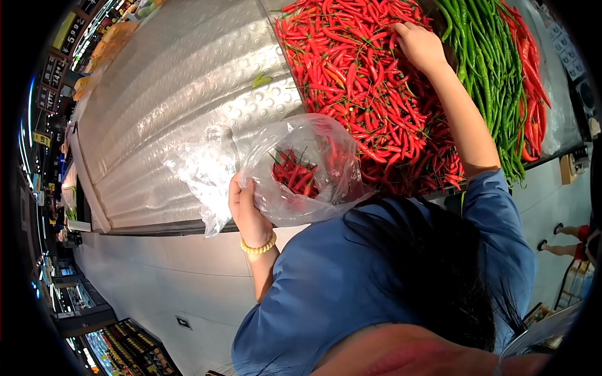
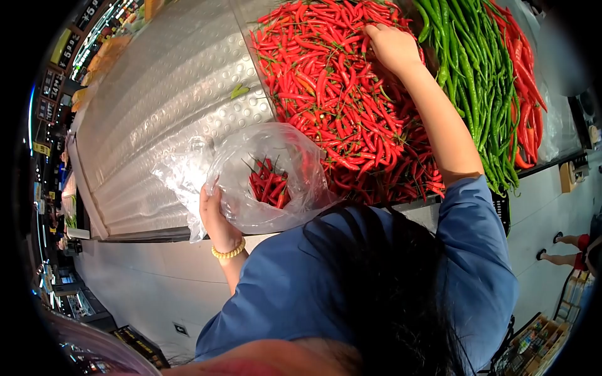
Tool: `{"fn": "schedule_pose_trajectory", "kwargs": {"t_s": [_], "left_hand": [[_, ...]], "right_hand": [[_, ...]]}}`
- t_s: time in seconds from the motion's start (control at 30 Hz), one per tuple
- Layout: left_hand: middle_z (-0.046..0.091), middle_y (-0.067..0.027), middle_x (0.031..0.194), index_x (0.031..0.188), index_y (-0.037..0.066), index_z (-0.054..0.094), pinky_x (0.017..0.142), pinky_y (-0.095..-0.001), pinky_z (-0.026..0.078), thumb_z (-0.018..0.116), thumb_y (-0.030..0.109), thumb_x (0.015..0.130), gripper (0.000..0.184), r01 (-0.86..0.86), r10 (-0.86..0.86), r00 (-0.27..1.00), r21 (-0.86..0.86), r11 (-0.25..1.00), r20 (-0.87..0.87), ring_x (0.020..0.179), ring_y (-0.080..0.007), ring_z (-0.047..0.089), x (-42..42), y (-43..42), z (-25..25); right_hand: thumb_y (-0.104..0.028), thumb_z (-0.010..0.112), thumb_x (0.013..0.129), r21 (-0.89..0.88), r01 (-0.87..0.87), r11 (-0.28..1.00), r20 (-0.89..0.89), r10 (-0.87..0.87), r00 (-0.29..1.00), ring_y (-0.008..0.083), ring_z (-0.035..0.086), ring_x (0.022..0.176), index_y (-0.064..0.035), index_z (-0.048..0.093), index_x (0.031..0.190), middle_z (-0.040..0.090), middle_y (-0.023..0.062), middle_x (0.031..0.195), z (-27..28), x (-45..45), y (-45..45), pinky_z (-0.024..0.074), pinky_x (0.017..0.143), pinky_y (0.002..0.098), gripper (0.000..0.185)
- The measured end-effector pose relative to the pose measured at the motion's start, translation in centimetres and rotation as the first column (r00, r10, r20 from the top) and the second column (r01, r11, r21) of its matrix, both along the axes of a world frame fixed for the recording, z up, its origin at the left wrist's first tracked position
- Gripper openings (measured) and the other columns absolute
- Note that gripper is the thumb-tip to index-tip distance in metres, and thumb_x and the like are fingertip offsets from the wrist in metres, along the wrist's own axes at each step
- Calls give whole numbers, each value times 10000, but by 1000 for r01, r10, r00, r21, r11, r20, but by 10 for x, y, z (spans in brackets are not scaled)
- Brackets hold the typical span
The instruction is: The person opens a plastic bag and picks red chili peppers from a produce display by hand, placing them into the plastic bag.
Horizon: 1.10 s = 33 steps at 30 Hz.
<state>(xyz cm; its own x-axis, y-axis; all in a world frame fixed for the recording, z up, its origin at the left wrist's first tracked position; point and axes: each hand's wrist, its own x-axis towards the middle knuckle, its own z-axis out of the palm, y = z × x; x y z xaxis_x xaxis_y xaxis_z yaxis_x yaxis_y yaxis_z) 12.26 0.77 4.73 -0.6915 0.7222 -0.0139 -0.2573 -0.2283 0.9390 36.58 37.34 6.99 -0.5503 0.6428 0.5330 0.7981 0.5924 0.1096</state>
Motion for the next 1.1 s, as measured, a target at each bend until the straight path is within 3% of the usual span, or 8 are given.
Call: {"fn": "schedule_pose_trajectory", "kwargs": {"t_s": [0.17,0.37,0.47,0.6,0.67,0.73,0.93,1.1], "left_hand": [[606,-53,963,1084,-13,531,751,-226,432,447,63,892,223,-28,28,1000,-15,1000,9,841,-97,549,-4,-2,-3],[608,-55,948,1080,-13,534,743,-227,433,449,69,892,222,9,-8,1000,-23,1000,18,824,-102,553,0,3,-2],[606,-57,957,1088,-12,534,750,-232,435,451,73,892,229,-22,22,1000,-26,999,-4,835,-105,554,1,8,2],[602,-62,981,1106,-16,530,762,-238,436,452,75,892,245,-45,45,999,4,999,-3,853,-110,554,-7,3,-6],[600,-64,994,1114,-16,528,769,-243,437,454,74,892,251,-26,26,1000,-11,1000,-6,862,-112,554,-9,0,-7],[602,-63,995,1111,-15,529,768,-243,437,456,73,892,247,-34,34,999,-21,999,5,861,-112,554,-9,0,-9],[589,-16,901,1106,9,541,630,-202,402,468,92,885,247,-26,26,1000,-21,999,0,743,-74,527,-7,7,-8],[590,-14,892,1098,12,540,626,-199,403,466,87,887,235,-34,34,999,-5,999,21,730,-71,529,-7,10,-4]], "right_hand": [[-216,538,860,61,-54,997,-332,71,941,263,617,796,-90,595,1036,634,85,840,29,5,-25,485,700,374,223],[-127,551,899,-89,-873,479,-981,110,160,90,565,660,-5,596,960,609,21,800,20,-48,-168,464,594,226,143],[-169,654,807,-724,-672,156,-583,383,716,193,624,781,-7,592,1046,630,120,807,7,-63,-208,489,722,288,295],[-197,685,795,-618,-745,250,-765,25,643,73,497,600,-7,641,960,559,-8,624,6,-56,-167,456,641,246,256],[-206,634,833,-372,-680,631,-856,50,515,66,492,586,-38,644,949,567,5,634,-9,-51,-110,453,627,234,204],[-144,563,854,-164,-223,961,-546,100,832,219,564,678,-70,585,1094,547,85,729,-7,-38,-60,468,649,313,252],[-147,557,819,-33,-47,998,-86,44,995,306,586,848,-114,587,1023,554,110,925,-10,-29,-14,485,728,401,208],[-161,566,844,74,-329,941,-335,334,881,328,563,899,-70,568,990,575,138,917,26,-17,0,457,771,407,172]]}}
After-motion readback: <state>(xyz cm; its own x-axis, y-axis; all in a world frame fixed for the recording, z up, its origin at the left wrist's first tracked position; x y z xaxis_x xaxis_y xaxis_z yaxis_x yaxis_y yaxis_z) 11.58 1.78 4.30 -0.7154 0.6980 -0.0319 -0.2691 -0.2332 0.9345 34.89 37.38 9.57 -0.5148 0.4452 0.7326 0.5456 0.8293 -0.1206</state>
